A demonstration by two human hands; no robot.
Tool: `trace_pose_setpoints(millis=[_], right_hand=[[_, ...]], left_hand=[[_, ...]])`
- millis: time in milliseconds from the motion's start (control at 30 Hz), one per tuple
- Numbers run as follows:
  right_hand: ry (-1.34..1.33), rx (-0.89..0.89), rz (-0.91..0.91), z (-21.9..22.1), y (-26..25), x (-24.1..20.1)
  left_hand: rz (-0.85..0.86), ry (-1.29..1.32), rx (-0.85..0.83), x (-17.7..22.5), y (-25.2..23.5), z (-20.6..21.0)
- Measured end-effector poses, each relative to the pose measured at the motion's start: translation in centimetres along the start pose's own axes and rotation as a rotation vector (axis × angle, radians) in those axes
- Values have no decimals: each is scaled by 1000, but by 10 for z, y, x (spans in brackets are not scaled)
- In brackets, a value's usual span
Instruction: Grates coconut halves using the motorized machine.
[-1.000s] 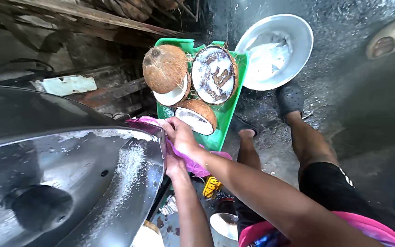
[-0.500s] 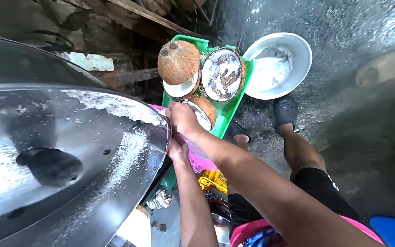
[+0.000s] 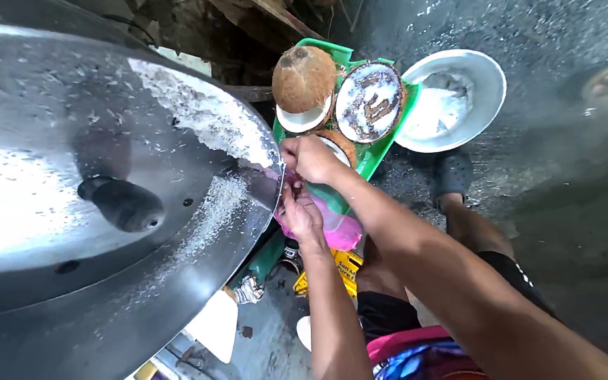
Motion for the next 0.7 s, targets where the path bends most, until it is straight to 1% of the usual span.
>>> trace_pose_setpoints(millis=[100,167,233,333,400,467,533,567,633,700], right_hand=[[-205,-70,34,-1,0,-11],[-392,-56,104,7,-1,3],[-472,-41,139,13,5,6],[-488,-34,117,13,-10,6],[-456,-13,150,20,-19,6],[-495,-15,153,19,-28,-20],[-589,-65,156,16,-26,-44],[-597,-93,160,11,-30,-48],[-550,-136,168,4,-30,-57],[-447,-162,173,4,-27,-61]], left_hand=[[-66,87,8,24,24,10],[-66,90,21,25,30,6],[-41,81,14,26,30,-3],[-19,90,-10,23,24,-3],[-17,102,-17,24,26,-5],[-40,123,-18,26,24,-3],[-96,145,-6,27,28,-6],[-113,152,-3,27,28,-6],[-119,161,4,27,28,-4],[-120,176,8,26,28,-1]])
Point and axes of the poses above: each hand's wrist, its own y-axis away from the middle knuckle, its own z-axis out of the palm, x = y × z, the point moved 5 cm from there along -y, towards the middle knuckle, and after that the axes turned 8 degrees about -y, right-handed, at the moved point
